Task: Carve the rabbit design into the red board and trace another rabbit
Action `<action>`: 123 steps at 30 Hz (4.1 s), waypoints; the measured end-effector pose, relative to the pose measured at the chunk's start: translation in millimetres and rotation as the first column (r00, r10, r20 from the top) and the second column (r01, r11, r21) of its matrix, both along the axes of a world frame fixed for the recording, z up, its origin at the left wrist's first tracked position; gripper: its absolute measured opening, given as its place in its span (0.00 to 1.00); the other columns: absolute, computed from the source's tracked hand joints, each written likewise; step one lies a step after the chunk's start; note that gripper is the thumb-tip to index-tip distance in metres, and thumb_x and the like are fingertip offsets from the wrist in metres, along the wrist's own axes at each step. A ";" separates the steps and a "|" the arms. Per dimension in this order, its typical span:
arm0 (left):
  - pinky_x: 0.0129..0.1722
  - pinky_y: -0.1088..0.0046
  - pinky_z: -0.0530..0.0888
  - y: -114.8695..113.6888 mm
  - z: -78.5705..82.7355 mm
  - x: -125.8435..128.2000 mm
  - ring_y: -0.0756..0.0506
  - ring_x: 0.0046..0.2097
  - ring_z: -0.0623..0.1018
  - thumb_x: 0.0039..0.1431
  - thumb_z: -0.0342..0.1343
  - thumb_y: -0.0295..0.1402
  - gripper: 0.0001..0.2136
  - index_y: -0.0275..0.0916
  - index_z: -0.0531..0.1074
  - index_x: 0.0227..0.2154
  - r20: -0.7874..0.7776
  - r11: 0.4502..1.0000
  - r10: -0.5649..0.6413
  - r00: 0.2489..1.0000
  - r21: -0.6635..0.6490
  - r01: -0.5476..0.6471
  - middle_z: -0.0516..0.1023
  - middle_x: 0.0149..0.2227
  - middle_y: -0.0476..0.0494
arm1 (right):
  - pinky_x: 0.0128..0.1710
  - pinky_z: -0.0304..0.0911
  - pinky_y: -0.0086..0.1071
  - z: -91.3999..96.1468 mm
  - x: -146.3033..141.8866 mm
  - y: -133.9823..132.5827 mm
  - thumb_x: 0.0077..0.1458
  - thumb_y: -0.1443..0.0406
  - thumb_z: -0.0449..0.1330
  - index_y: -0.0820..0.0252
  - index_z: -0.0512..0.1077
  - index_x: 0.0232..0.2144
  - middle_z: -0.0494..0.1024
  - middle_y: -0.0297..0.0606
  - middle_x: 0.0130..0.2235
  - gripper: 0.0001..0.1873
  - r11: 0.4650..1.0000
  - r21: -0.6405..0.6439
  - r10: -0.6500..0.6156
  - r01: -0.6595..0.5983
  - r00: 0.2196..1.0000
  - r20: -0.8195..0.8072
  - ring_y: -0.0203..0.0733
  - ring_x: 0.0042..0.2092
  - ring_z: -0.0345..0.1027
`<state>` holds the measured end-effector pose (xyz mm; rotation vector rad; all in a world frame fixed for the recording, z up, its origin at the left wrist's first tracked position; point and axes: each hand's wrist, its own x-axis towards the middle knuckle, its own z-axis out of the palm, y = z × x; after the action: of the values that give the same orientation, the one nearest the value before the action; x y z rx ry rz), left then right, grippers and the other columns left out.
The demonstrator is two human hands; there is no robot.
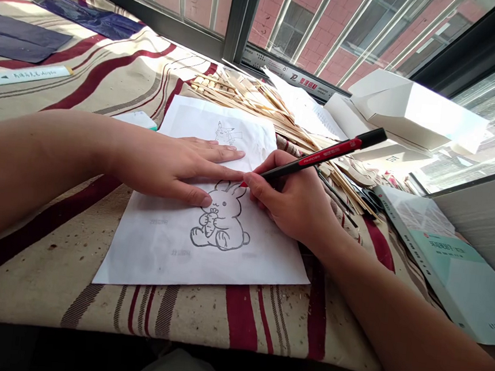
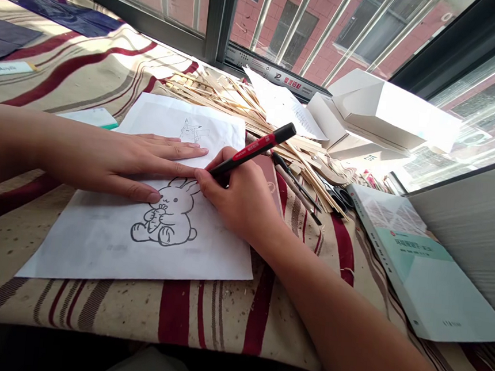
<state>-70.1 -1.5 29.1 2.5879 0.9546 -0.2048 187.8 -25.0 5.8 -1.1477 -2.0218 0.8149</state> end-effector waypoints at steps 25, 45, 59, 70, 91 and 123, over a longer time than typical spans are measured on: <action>0.82 0.42 0.48 0.8 -0.6 -2.0 0.28 0.84 0.46 0.70 0.51 0.59 0.40 0.55 0.54 0.81 0.011 1.000 0.005 1.000 -0.011 -0.005 0.39 0.85 0.49 | 0.27 0.59 0.36 -3.3 2.8 0.7 0.66 0.59 0.67 0.53 0.67 0.31 0.76 0.31 0.24 0.15 0.996 -0.070 -0.048 0.048 0.999 -0.002 0.38 0.25 0.67; 0.81 0.44 0.49 -1.2 2.4 -0.3 0.29 0.84 0.48 0.72 0.47 0.60 0.41 0.51 0.53 0.82 -0.018 1.000 -0.022 1.000 0.006 0.022 0.38 0.85 0.45 | 0.20 0.60 0.33 5.1 0.2 -4.0 0.60 0.59 0.72 0.53 0.68 0.30 0.77 0.28 0.24 0.16 0.992 -0.122 -0.047 0.030 0.989 -0.138 0.33 0.20 0.65; 0.82 0.51 0.47 -2.4 -0.9 0.6 0.31 0.84 0.46 0.71 0.46 0.60 0.44 0.43 0.52 0.82 -0.002 1.000 -0.022 1.000 0.011 0.022 0.39 0.85 0.40 | 0.29 0.60 0.33 8.9 -15.9 4.5 0.58 0.62 0.70 0.54 0.68 0.29 0.74 0.28 0.26 0.14 0.978 -0.139 0.141 -0.159 0.982 -0.129 0.35 0.30 0.65; 0.82 0.55 0.44 1.8 -0.7 -4.0 0.35 0.85 0.45 0.73 0.42 0.62 0.46 0.41 0.43 0.84 0.004 0.999 0.015 1.000 -0.031 -0.015 0.40 0.85 0.43 | 0.30 0.63 0.33 3.4 -14.2 3.6 0.56 0.64 0.72 0.54 0.69 0.29 0.74 0.27 0.25 0.13 0.976 -0.161 0.124 -0.147 0.981 -0.146 0.35 0.28 0.65; 0.82 0.57 0.43 8.5 -4.8 -9.0 0.36 0.85 0.47 0.76 0.42 0.51 0.38 0.43 0.48 0.83 0.028 1.000 0.011 1.000 -0.008 -0.011 0.43 0.85 0.48 | 0.35 0.64 0.36 0.2 -15.6 5.8 0.61 0.63 0.66 0.54 0.67 0.29 0.76 0.32 0.28 0.12 0.997 -0.041 0.069 -0.072 0.996 -0.062 0.39 0.34 0.69; 0.82 0.60 0.43 9.2 -5.3 -6.7 0.37 0.84 0.48 0.75 0.43 0.51 0.38 0.43 0.52 0.82 0.050 1.000 0.011 0.999 -0.017 -0.010 0.44 0.85 0.47 | 0.31 0.63 0.36 -7.8 -12.4 9.8 0.60 0.59 0.73 0.53 0.69 0.31 0.78 0.32 0.28 0.16 0.993 -0.067 0.085 -0.095 0.986 -0.147 0.41 0.33 0.71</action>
<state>-76.7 7.7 23.8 2.5597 0.9447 -0.1442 175.4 -15.2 -2.0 -1.0128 -1.9494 0.9958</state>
